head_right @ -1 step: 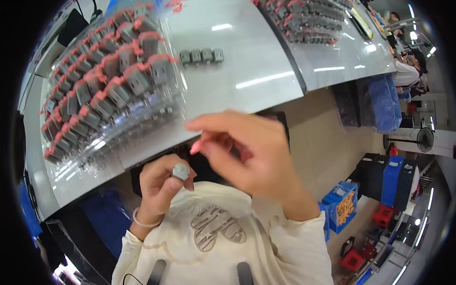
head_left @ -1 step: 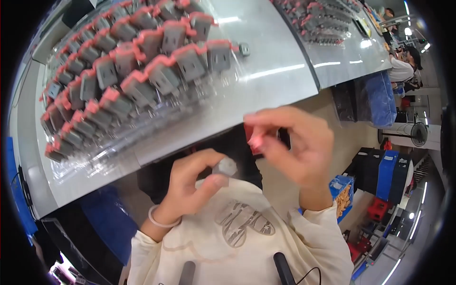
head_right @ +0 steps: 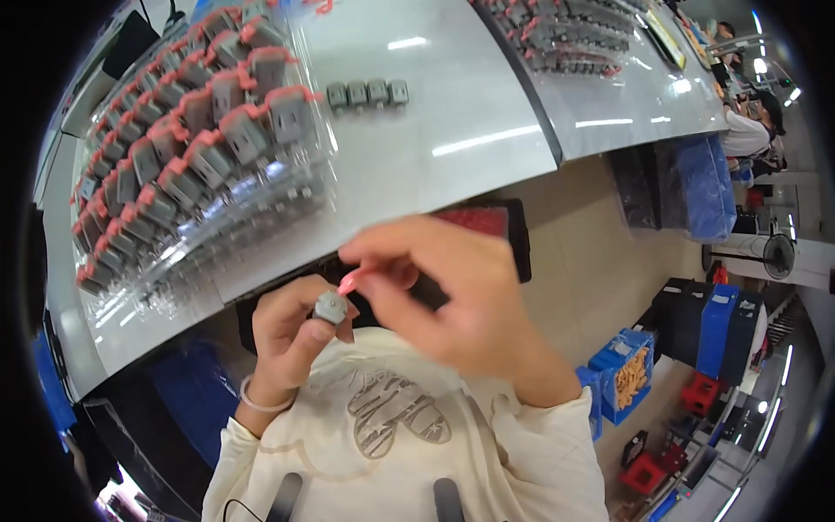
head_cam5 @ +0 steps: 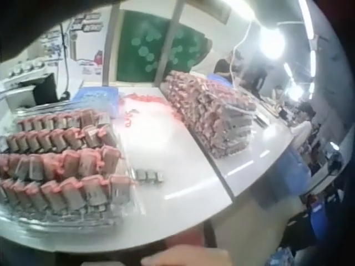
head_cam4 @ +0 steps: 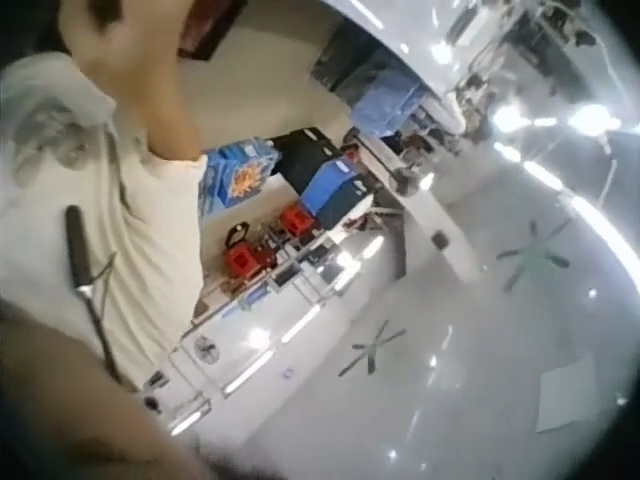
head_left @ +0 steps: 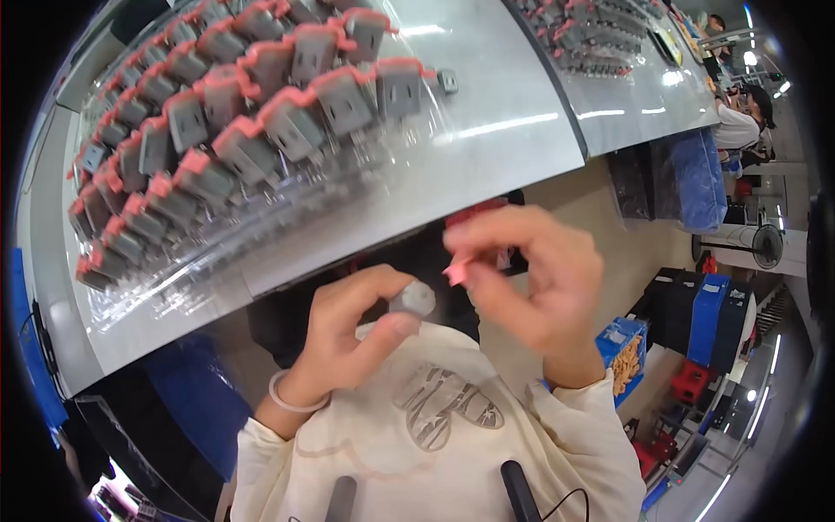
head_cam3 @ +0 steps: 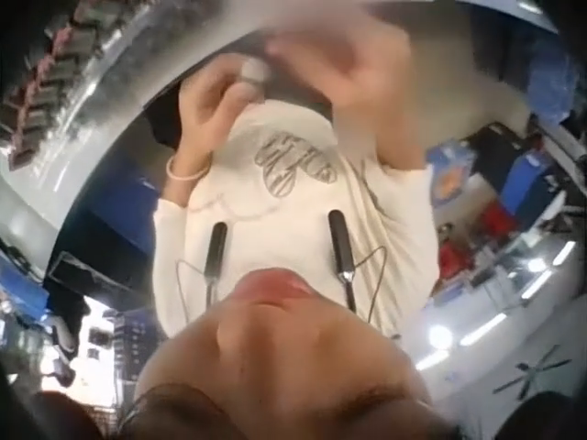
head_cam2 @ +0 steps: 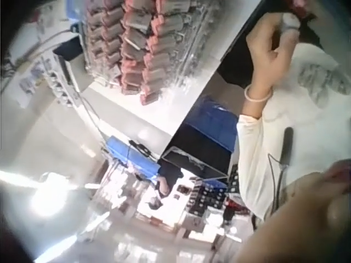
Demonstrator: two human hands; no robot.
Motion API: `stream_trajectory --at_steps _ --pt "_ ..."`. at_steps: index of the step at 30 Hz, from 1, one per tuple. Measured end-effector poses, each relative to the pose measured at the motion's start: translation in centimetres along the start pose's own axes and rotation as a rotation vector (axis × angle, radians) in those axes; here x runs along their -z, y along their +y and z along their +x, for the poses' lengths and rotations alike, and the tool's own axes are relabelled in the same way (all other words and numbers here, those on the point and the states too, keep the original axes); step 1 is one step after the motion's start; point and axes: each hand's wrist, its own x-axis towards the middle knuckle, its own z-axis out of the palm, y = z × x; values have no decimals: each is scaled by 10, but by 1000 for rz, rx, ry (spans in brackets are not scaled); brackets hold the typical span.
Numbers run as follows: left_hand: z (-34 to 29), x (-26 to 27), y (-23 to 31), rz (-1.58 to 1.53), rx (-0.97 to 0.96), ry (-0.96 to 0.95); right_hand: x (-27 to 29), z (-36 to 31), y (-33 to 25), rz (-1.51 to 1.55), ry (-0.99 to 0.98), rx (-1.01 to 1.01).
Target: Manually assembling small DC motors by attaching pink plastic gears to the motor shafts.
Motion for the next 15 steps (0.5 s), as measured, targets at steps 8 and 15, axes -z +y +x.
stream_trajectory --at_steps 8,15 --pt "-1 -9 -7 193 -174 18 -21 -25 13 -138 6 259" --pt "-4 -12 -4 185 -171 -59 -13 -28 26 221 -116 56"
